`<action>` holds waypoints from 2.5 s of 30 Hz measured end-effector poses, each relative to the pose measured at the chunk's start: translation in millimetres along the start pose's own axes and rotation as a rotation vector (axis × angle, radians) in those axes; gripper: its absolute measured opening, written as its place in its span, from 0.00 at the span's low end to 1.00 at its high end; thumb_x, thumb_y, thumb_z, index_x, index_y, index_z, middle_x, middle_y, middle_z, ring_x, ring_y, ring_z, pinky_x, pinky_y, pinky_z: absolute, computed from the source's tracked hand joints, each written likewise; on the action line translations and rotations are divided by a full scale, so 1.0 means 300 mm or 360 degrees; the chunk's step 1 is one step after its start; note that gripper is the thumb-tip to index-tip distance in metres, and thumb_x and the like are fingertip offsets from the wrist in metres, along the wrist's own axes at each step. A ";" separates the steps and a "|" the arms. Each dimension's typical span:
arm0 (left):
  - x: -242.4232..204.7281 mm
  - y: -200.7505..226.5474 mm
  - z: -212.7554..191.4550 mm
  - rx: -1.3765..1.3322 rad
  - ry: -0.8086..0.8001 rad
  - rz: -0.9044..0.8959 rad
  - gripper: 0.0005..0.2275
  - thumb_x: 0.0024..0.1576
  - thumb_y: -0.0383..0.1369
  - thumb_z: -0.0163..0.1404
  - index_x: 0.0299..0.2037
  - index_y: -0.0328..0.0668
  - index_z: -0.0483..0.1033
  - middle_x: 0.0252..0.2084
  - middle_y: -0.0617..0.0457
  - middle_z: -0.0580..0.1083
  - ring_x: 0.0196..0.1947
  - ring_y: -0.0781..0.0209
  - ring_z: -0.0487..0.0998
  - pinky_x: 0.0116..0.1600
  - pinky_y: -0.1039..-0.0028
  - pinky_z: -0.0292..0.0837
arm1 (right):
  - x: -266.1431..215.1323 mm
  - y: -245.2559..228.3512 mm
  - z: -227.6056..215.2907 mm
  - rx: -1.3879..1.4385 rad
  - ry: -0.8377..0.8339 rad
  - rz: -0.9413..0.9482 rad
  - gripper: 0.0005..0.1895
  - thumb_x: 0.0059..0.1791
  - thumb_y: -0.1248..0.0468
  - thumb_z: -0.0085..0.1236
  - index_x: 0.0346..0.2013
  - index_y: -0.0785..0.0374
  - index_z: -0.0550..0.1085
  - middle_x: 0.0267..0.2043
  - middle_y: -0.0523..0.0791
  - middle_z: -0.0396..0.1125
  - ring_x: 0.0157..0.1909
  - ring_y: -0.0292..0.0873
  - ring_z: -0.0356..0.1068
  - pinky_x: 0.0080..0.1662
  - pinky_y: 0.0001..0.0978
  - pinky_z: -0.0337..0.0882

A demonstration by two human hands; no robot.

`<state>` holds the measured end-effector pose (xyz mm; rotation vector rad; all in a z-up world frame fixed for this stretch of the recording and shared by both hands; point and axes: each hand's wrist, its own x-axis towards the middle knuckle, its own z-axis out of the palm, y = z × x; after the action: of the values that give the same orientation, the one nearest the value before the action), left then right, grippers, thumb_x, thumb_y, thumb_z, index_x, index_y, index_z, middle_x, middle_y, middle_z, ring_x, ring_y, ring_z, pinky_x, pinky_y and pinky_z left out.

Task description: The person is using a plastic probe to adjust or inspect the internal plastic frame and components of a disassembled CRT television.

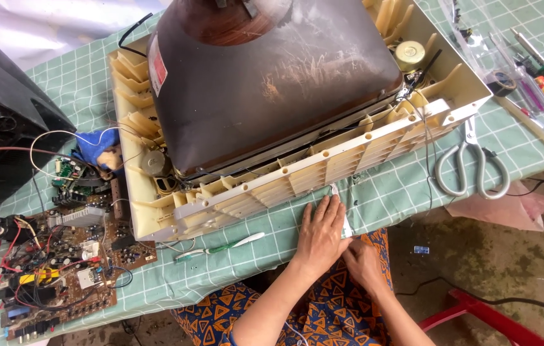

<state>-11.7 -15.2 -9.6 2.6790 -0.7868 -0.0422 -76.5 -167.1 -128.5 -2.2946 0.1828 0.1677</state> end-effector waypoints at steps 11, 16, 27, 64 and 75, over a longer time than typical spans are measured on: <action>-0.012 0.047 0.047 0.0506 0.1032 0.0123 0.22 0.54 0.30 0.44 0.58 0.29 0.74 0.60 0.33 0.73 0.62 0.39 0.74 0.64 0.44 0.66 | -0.016 -0.017 0.035 -0.0175 -0.0225 0.0146 0.10 0.48 0.55 0.47 0.28 0.55 0.72 0.28 0.46 0.72 0.30 0.47 0.69 0.34 0.42 0.63; -0.046 0.044 0.040 0.0176 0.0523 0.0099 0.25 0.67 0.31 0.37 0.72 0.23 0.55 0.74 0.26 0.56 0.75 0.30 0.55 0.75 0.41 0.48 | -0.093 -0.042 0.005 -0.0265 -0.0341 0.0221 0.12 0.48 0.54 0.45 0.33 0.51 0.76 0.33 0.45 0.76 0.34 0.48 0.74 0.36 0.41 0.66; -0.172 -0.013 -0.106 -0.0534 0.0258 0.0191 0.53 0.48 0.48 0.62 0.75 0.42 0.33 0.77 0.28 0.43 0.76 0.35 0.48 0.78 0.48 0.41 | -0.089 -0.147 -0.275 -0.0449 -0.0911 -0.0008 0.26 0.55 0.46 0.56 0.17 0.55 0.71 0.14 0.36 0.60 0.16 0.32 0.55 0.26 0.31 0.55; -0.383 -0.117 -0.204 -0.0457 0.0712 0.0157 0.12 0.60 0.27 0.57 0.52 0.31 0.77 0.55 0.34 0.77 0.59 0.40 0.75 0.72 0.50 0.62 | -0.020 -0.385 -0.209 -0.0497 0.0669 -0.1004 0.14 0.50 0.57 0.60 0.49 0.53 0.80 0.56 0.46 0.74 0.56 0.49 0.72 0.61 0.48 0.66; -0.641 -0.259 -0.370 -0.0174 0.1269 -0.0323 0.08 0.62 0.29 0.52 0.44 0.31 0.81 0.44 0.44 0.81 0.45 0.49 0.81 0.55 0.62 0.77 | 0.042 -0.722 0.130 -0.0480 0.0121 -0.1554 0.20 0.48 0.54 0.62 0.53 0.55 0.75 0.50 0.48 0.71 0.44 0.51 0.70 0.44 0.45 0.70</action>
<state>-120.0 183.2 55.5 2.3409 -0.2443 0.8447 -26.3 4.3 0.8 -2.4147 -0.9701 -0.4187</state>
